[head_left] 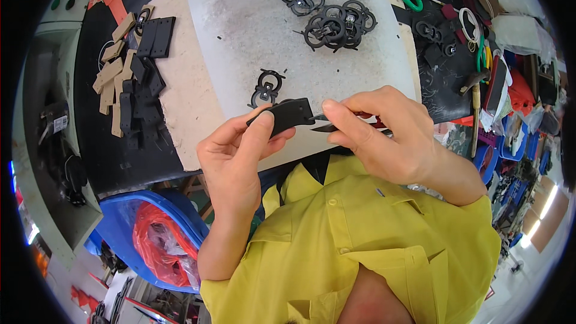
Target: The person assembles small black plastic components by hand. They pick up a rectangular base and a circular ring, then use a red utility knife to trim the edges of the base before fitting the ring onto it. The process is repeated for multiple units, with finished assemblies placed on the work surface.
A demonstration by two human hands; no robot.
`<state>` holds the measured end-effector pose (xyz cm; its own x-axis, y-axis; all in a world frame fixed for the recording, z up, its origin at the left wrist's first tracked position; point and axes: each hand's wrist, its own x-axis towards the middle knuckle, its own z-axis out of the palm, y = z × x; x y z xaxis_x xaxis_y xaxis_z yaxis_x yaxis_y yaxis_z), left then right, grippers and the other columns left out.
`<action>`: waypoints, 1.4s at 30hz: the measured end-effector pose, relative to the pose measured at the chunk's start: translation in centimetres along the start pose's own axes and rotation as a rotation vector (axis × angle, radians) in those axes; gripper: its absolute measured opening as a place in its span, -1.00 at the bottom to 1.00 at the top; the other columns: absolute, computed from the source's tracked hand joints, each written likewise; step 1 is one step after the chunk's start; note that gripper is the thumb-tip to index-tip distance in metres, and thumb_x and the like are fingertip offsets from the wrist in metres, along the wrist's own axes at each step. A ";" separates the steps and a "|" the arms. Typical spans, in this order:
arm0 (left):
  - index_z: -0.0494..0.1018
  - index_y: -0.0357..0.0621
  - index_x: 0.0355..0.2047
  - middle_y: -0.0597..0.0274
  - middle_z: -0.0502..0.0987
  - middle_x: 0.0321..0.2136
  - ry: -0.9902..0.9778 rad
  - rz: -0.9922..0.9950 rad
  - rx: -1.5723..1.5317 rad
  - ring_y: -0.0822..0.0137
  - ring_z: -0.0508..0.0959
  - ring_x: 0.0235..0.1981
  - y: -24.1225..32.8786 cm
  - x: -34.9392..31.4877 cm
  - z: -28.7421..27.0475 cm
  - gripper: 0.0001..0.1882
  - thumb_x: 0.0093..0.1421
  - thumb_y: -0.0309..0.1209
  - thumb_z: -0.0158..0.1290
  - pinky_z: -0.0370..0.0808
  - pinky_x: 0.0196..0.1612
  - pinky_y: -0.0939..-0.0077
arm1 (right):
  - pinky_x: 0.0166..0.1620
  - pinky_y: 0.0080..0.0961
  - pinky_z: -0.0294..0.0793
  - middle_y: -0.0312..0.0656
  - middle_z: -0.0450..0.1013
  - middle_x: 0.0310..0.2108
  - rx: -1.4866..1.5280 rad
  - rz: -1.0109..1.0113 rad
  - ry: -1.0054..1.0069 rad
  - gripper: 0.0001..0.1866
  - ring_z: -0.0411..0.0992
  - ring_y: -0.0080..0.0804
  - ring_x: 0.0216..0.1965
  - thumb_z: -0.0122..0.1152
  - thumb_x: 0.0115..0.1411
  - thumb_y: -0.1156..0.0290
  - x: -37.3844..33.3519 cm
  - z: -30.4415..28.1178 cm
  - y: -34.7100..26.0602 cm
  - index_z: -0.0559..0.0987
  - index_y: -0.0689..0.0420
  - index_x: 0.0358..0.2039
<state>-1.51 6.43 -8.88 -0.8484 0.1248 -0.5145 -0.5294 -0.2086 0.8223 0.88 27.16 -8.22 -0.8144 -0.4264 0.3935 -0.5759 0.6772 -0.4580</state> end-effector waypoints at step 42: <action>0.25 -0.43 0.05 -0.02 0.48 -0.14 -0.137 -0.013 -0.247 0.24 0.56 -0.19 -0.7 -0.9 2.5 -0.61 0.31 -0.38 -0.18 0.52 -0.09 0.44 | -0.67 -0.60 0.32 -0.20 0.41 -0.52 0.038 -0.058 0.214 -0.77 0.34 -0.45 -0.66 0.28 -0.20 0.54 0.8 2.1 -0.1 0.55 0.26 -0.43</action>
<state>-0.37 8.88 -8.36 -0.8432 0.2554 -0.4731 -0.5372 -0.4345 0.7229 0.16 25.48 -9.58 -0.7486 -0.3244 0.5783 -0.6270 0.6301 -0.4581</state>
